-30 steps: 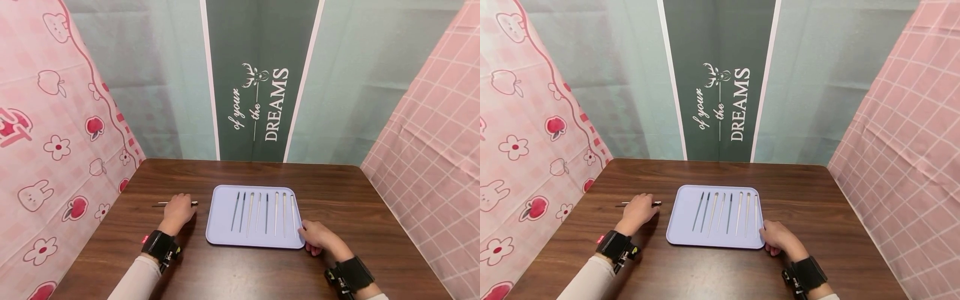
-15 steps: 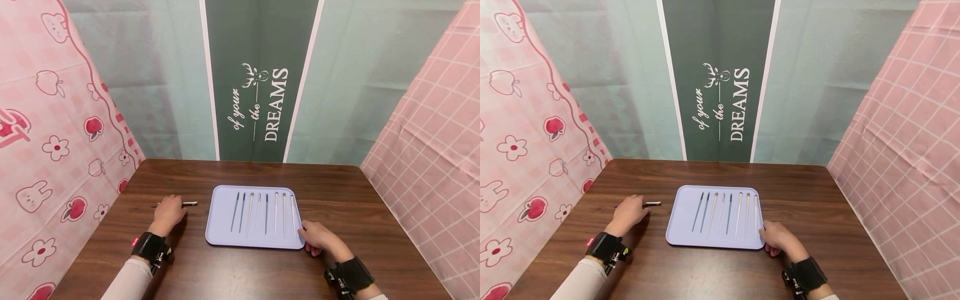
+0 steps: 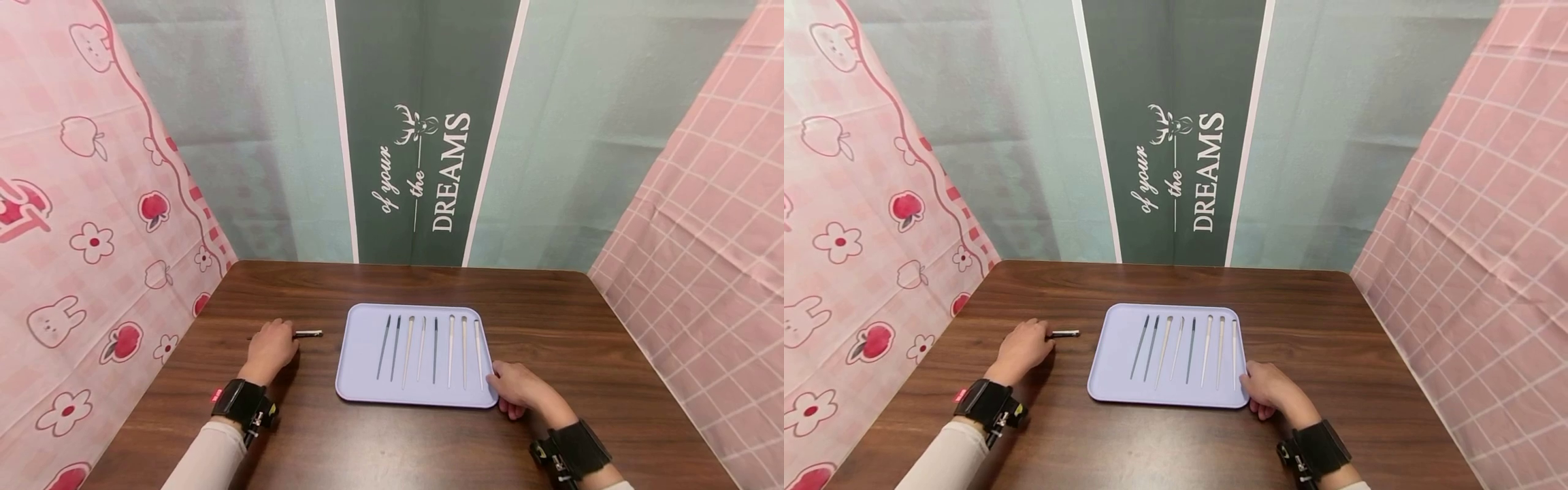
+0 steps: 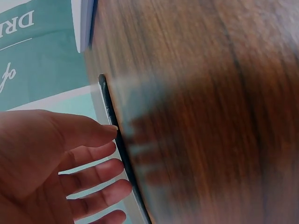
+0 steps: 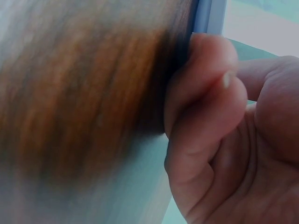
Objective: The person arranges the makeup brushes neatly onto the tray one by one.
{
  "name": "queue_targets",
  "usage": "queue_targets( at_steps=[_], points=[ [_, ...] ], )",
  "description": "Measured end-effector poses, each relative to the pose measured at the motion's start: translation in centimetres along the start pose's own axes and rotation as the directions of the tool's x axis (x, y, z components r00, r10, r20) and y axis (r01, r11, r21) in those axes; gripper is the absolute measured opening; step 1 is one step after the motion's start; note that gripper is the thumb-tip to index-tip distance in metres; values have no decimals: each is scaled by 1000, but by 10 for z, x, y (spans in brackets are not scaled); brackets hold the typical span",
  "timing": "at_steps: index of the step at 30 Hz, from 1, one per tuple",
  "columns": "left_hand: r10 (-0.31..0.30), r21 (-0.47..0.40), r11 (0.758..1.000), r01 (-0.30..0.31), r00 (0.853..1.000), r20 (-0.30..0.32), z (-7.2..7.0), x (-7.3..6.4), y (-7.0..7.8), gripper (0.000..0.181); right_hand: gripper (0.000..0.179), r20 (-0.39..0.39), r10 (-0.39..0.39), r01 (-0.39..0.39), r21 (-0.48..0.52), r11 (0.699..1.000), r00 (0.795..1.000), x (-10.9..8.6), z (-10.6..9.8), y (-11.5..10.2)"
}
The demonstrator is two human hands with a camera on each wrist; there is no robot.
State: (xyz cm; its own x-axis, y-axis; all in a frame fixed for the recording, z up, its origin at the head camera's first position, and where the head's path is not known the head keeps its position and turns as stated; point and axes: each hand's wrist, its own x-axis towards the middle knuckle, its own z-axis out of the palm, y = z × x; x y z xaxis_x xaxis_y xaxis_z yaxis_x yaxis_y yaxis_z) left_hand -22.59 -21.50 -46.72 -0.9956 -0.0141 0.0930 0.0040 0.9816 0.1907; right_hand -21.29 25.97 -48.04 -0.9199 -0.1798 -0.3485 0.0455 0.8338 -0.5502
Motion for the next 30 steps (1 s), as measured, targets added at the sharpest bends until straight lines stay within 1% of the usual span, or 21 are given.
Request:
queue_targets(
  at_steps=[9, 14, 17, 21, 30],
  points=[
    [13, 18, 1000, -13, 1000, -17, 0, 0, 1, 8, 16, 5, -10, 10, 0, 1000, 1000, 1, -1, 1],
    [23, 36, 999, -24, 1000, 11, -1, 2, 2, 4, 16, 7, -15, 15, -1, 1000, 1000, 0, -1, 0],
    [27, 48, 998, -28, 999, 31, -2, 3, 2, 6, 17, 3, -12, 12, -5, 1000, 1000, 0, -1, 0],
    [36, 59, 998, -38, 999, 32, -1, 3, 2, 7, 16, 2, -7, 7, -5, 1000, 1000, 0, -1, 0],
    [59, 33, 998, -60, 998, 26, 0, 3, 0, 8, 16, 9, -7, 7, 1, 1000, 1000, 0, -1, 1]
  ],
)
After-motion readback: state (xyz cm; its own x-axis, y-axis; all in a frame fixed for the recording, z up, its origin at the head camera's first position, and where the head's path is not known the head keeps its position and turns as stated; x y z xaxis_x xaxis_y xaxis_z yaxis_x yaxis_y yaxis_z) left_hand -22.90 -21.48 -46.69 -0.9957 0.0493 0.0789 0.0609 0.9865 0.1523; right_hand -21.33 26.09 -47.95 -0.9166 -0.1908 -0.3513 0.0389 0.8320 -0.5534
